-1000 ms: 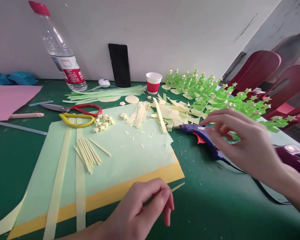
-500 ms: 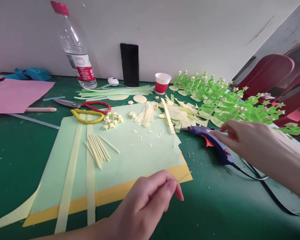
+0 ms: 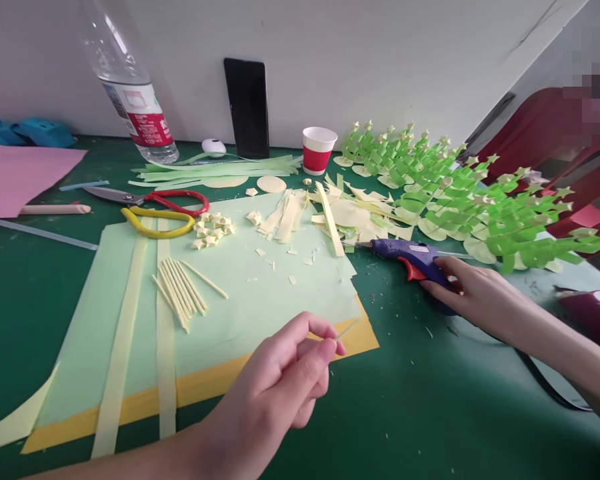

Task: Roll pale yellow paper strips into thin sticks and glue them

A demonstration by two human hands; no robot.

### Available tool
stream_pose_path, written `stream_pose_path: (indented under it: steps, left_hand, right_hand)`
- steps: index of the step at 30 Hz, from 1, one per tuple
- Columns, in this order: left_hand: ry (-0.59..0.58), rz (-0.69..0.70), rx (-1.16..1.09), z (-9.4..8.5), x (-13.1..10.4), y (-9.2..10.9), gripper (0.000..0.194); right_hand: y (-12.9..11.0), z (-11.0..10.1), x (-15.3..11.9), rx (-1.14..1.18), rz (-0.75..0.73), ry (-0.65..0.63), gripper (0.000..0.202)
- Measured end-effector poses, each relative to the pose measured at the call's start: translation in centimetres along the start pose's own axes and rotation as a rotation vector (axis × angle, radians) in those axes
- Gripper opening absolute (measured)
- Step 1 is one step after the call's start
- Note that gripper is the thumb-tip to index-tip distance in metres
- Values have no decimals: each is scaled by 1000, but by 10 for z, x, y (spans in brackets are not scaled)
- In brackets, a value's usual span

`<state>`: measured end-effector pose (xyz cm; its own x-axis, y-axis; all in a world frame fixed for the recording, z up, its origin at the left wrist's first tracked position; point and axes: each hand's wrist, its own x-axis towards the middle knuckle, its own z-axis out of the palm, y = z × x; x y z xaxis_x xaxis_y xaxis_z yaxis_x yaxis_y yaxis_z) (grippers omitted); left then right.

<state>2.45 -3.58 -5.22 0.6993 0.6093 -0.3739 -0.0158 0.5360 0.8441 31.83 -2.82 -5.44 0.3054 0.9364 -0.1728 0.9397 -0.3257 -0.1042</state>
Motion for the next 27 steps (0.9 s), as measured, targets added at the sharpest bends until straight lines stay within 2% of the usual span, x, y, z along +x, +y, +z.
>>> stream_pose_path:
  steps: [4,7,12,14,16,18,20,22,27]
  left_hand:
    - [18,-14,-12,-2,2,0,28]
    - [30,-32,-15,-2,3,1,28]
    - [94,-43,54,3,0,6,27]
    - [163,-20,143,3,0,14,26]
    - [202,81,262,0,7,24,26]
    - [167,281,403,-6,22,38,26]
    - [197,426,602,-12,45,54,24]
    - [196,444,814,-18,73,71,23]
    - [79,447,961,-21,134,100,25]
  right_hand:
    - [-3,3,-10,171,38,131,36]
    - [-9,-1,-15,305,43,168,52]
    - [-14,-1,-15,391,37,223,55]
    - [-14,1,-14,397,44,211,57]
    - [-14,3,-14,388,47,198,60]
    - [-14,3,-14,362,46,204,59]
    - [-16,2,-14,330,40,208,58]
    - [-17,3,-12,294,31,208,60]
    - [-19,10,-1,245,-7,225,64]
